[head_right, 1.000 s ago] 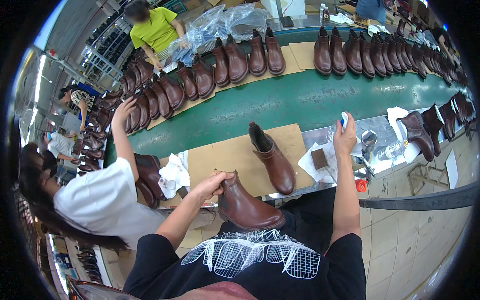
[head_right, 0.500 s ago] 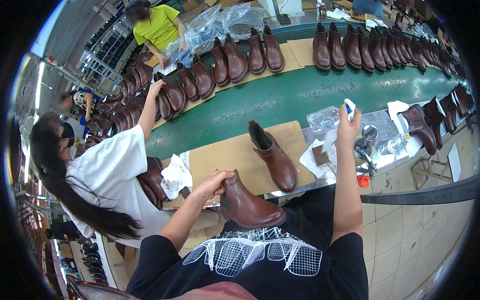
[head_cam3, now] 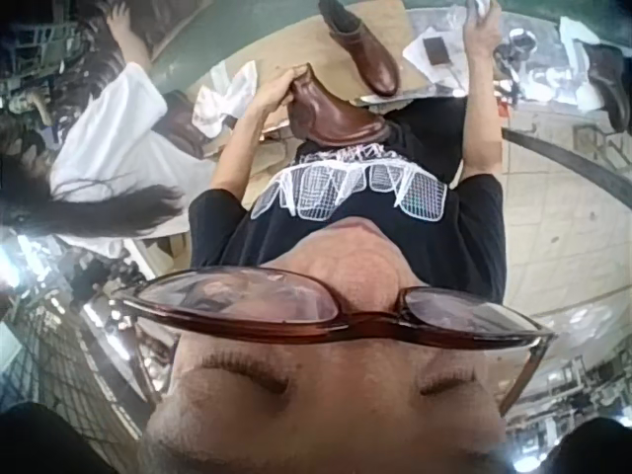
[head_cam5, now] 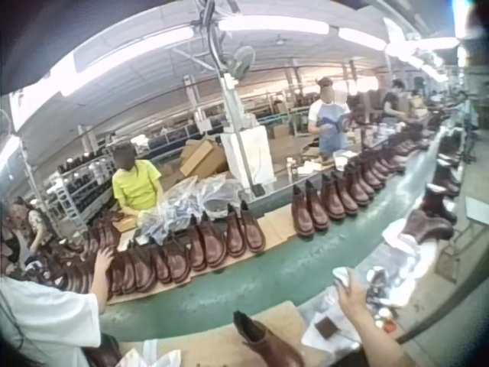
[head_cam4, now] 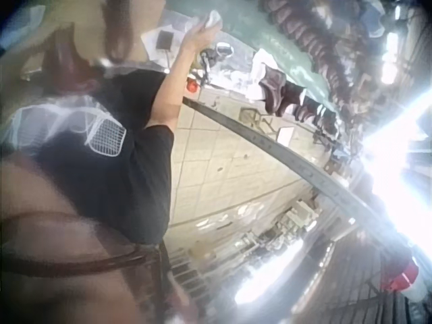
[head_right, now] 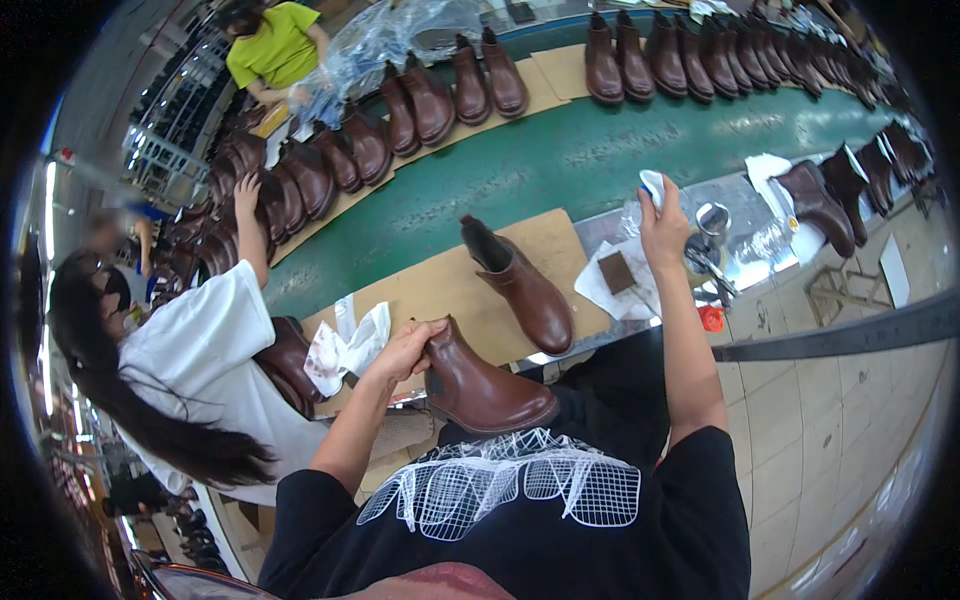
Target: Cleaning and finishing brown boots on an assembly line using an air nozzle and cloth.
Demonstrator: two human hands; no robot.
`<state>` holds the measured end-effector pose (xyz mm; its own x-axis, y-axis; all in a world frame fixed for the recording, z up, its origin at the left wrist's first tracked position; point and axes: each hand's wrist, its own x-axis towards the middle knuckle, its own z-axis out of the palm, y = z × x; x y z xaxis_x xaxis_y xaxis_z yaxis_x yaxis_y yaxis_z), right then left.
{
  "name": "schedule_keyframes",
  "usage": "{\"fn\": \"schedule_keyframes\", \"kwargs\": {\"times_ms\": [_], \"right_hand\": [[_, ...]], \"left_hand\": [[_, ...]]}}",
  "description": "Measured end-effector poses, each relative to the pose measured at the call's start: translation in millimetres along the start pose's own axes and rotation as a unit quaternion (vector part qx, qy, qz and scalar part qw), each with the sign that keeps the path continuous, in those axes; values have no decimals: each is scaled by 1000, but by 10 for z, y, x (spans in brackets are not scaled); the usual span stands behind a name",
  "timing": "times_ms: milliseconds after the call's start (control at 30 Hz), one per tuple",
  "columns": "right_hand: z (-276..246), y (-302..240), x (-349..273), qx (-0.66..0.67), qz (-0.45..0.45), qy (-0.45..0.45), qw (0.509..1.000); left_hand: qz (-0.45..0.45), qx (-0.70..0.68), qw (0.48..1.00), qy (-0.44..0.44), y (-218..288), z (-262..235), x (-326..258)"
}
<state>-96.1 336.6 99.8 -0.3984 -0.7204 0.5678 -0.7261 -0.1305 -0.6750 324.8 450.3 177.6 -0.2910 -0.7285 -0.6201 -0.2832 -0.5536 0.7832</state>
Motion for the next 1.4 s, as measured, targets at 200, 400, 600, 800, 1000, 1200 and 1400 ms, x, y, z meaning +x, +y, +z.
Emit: {"fn": "schedule_keyframes", "kwargs": {"times_ms": [200,400,600,800,1000,1200,1400], "right_hand": [[-367,-532,69,339,93,82,933],[-741,-984,-275,623,374,-158,669],[-594,-1131,-794,593,411,-287,630],[-530,-1521,-934,595,447,-305,594],[-404,-1436,-1133,543,375,-352,664],[-352,-1757,-1167,468,308,-382,735],[-370,-1857,-1188,494,284,-414,710]], "left_hand": [[6,-37,999,21,-16,-11,52],[-43,-37,997,57,60,76,132],[-36,33,998,25,427,231,49],[-2,32,999,-5,288,167,214],[-50,56,997,0,578,267,115],[-58,51,997,-28,483,149,207],[-31,67,996,-49,524,131,206]]}}
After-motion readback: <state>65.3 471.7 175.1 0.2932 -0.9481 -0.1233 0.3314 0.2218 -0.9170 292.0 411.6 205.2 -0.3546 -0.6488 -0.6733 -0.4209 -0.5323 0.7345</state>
